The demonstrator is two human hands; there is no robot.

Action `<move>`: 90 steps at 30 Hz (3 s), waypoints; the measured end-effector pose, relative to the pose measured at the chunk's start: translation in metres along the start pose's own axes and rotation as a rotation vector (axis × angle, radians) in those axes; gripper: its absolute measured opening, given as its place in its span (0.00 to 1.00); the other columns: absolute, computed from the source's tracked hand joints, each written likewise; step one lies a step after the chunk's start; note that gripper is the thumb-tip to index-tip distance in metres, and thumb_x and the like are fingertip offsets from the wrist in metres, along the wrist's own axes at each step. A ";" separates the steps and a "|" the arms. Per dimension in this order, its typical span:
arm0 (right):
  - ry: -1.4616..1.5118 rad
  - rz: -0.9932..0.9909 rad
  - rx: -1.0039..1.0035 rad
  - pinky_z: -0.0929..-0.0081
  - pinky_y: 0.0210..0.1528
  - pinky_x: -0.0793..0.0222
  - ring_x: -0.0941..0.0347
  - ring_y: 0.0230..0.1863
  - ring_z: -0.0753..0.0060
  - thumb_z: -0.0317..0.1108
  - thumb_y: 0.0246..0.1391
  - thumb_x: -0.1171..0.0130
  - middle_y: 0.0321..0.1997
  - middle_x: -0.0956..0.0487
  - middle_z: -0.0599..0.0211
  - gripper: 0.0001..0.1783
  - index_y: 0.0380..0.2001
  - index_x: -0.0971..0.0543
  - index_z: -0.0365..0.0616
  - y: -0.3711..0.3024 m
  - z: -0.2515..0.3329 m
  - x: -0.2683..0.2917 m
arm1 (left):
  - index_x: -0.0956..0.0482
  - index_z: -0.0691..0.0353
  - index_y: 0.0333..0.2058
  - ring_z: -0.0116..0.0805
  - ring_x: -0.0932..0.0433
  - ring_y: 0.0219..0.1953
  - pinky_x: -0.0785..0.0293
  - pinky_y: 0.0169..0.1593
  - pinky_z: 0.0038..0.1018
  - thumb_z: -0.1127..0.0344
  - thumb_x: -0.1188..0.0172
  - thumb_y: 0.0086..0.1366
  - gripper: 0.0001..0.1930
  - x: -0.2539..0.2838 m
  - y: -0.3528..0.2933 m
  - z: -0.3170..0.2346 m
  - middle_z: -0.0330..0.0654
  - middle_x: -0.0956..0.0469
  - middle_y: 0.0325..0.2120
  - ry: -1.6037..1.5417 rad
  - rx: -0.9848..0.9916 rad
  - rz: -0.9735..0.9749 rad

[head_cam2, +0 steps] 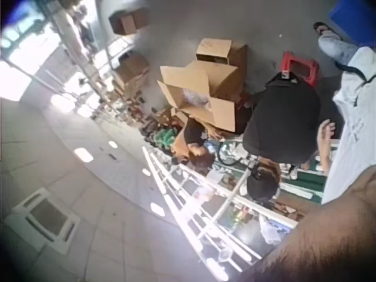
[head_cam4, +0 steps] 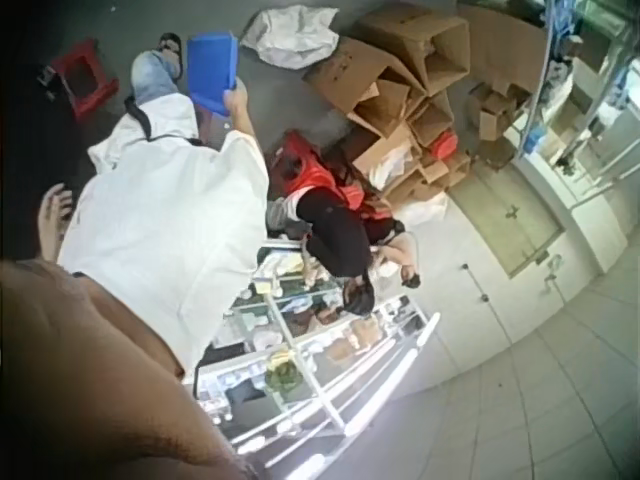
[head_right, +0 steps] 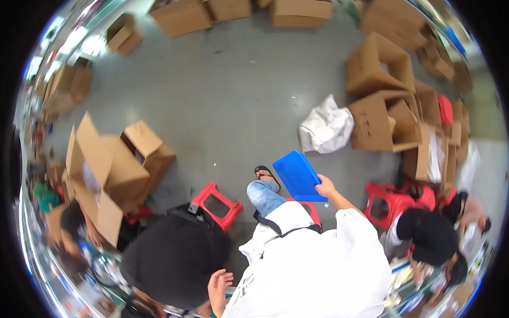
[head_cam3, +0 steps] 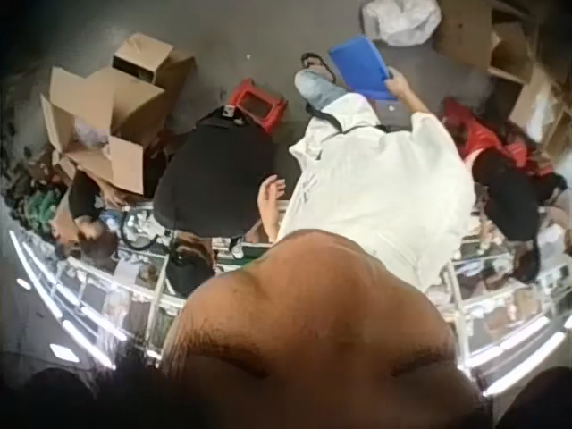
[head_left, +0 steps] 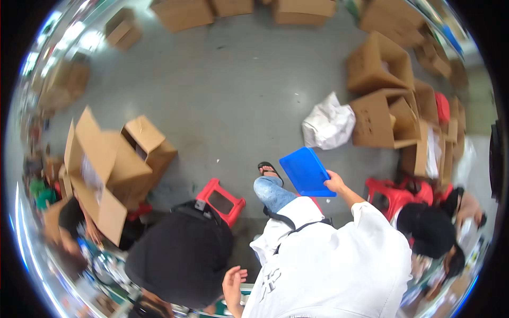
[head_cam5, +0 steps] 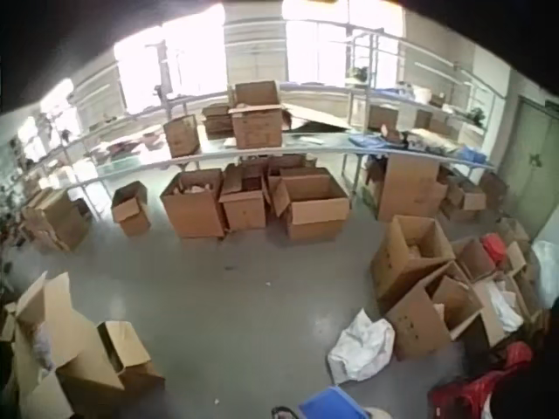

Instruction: The person scoops small white plastic components from a large bag into a blue tray while sitting on the floor. They then move to a green assembly table and insert these components into cylindrical white devices, placing the finished units on the table.

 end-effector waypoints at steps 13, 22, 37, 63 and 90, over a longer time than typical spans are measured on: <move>0.815 -0.581 -0.561 0.66 0.53 0.32 0.26 0.50 0.61 0.37 0.59 0.45 0.51 0.23 0.53 0.24 0.55 0.30 0.35 -0.093 -0.075 -0.002 | 0.24 0.60 0.45 0.30 0.21 0.34 0.25 0.35 0.27 0.53 0.47 0.68 0.17 0.037 0.287 -0.111 0.41 0.19 0.34 0.535 0.206 0.170; 1.534 -1.035 -0.573 0.69 0.57 0.36 0.29 0.54 0.67 0.39 0.62 0.47 0.54 0.26 0.56 0.25 0.57 0.32 0.34 -0.089 -0.051 -0.002 | 0.25 0.56 0.42 0.31 0.22 0.32 0.27 0.37 0.33 0.47 0.45 0.65 0.19 0.029 0.492 -0.208 0.39 0.21 0.30 0.694 0.306 0.363; 0.911 -1.427 -0.581 0.63 0.50 0.33 0.26 0.47 0.54 0.44 0.63 0.51 0.46 0.23 0.48 0.23 0.51 0.29 0.34 0.049 -0.106 0.050 | 0.29 0.66 0.50 0.28 0.26 0.38 0.29 0.44 0.24 0.56 0.38 0.62 0.23 -0.624 0.571 -0.340 0.43 0.24 0.37 1.247 -0.962 0.575; 0.242 -1.257 -0.085 0.63 0.50 0.30 0.25 0.48 0.48 0.22 0.55 0.52 0.48 0.23 0.47 0.22 0.55 0.31 0.39 0.274 -0.259 0.070 | 0.23 0.69 0.46 0.37 0.22 0.40 0.29 0.45 0.28 0.69 0.47 0.56 0.19 -0.828 0.812 0.124 0.50 0.20 0.37 0.754 -0.775 0.611; 0.000 -1.289 0.048 0.66 0.45 0.28 0.23 0.43 0.48 0.18 0.43 0.50 0.42 0.20 0.53 0.25 0.49 0.25 0.43 0.283 -0.206 0.107 | 0.22 0.71 0.45 0.32 0.22 0.39 0.28 0.43 0.25 0.74 0.48 0.58 0.16 -0.878 0.657 0.055 0.47 0.19 0.37 0.425 -0.857 1.023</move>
Point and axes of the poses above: each hand's wrist, its own y-axis towards the middle knuckle, its own x-axis out of the back of the hand, z = x × y, the point moved 3 cm from there along y, towards the middle knuckle
